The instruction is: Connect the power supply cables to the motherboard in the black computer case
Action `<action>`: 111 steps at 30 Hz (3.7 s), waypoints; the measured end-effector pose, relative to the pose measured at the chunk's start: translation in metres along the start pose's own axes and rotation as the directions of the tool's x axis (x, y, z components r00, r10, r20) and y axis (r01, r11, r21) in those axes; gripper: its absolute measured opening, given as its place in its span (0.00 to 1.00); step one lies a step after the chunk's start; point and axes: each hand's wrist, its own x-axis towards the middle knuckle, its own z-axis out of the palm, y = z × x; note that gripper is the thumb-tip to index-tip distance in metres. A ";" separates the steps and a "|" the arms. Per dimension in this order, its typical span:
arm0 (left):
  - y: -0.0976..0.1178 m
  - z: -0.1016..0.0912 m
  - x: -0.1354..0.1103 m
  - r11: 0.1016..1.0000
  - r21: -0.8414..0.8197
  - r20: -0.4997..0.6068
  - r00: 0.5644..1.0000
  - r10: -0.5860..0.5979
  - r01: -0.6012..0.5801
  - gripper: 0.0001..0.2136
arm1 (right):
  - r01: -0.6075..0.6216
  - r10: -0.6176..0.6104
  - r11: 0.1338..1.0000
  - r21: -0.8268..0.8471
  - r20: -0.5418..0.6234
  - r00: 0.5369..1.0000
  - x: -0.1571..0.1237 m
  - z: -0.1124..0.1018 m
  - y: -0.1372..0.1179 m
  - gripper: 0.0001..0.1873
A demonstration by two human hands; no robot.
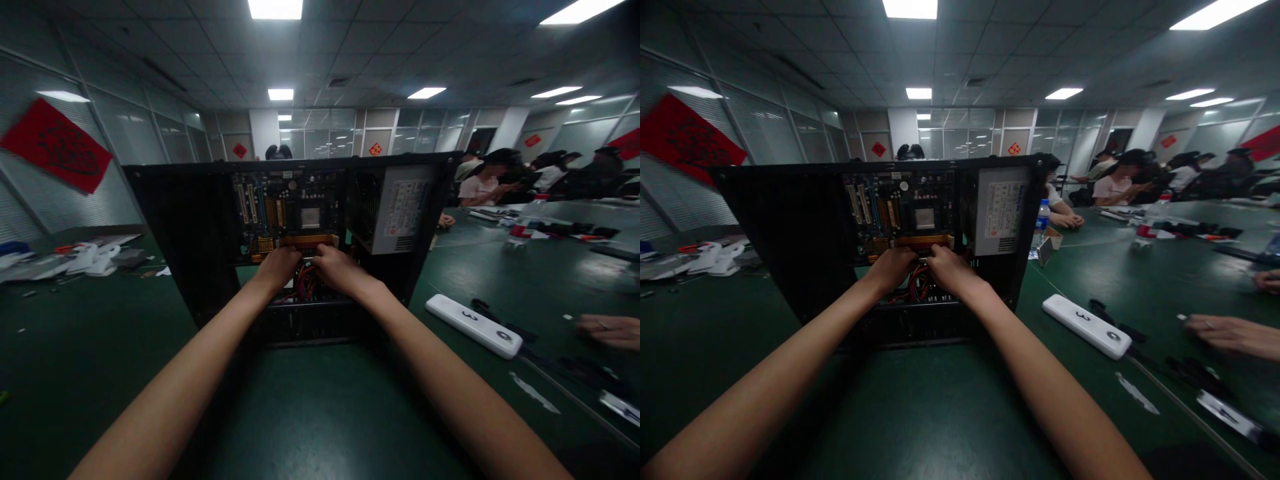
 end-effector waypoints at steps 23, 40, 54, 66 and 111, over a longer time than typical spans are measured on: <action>-0.003 0.004 0.001 1.000 -0.012 0.014 1.000 0.022 -0.022 0.13 | 0.180 -0.173 0.962 -0.206 0.053 0.983 0.016 0.013 0.015 0.11; -0.003 0.005 -0.001 0.998 -0.066 -0.008 1.000 0.013 -0.013 0.13 | 0.126 -0.120 0.970 -0.210 0.042 0.992 0.021 0.014 0.013 0.13; -0.007 0.008 -0.001 0.989 -0.150 -0.019 1.000 0.005 -0.008 0.15 | 0.050 -0.030 0.976 -0.214 0.100 0.995 0.020 0.001 0.005 0.14; -0.009 0.010 -0.001 0.985 -0.174 -0.063 0.998 -0.009 -0.002 0.14 | -0.041 0.047 0.996 -0.083 0.077 0.996 0.020 0.002 0.008 0.11; -0.005 -0.007 -0.009 0.984 -0.167 -0.090 0.993 -0.071 0.056 0.13 | -0.133 0.132 0.991 0.021 0.017 0.991 0.009 -0.004 0.006 0.14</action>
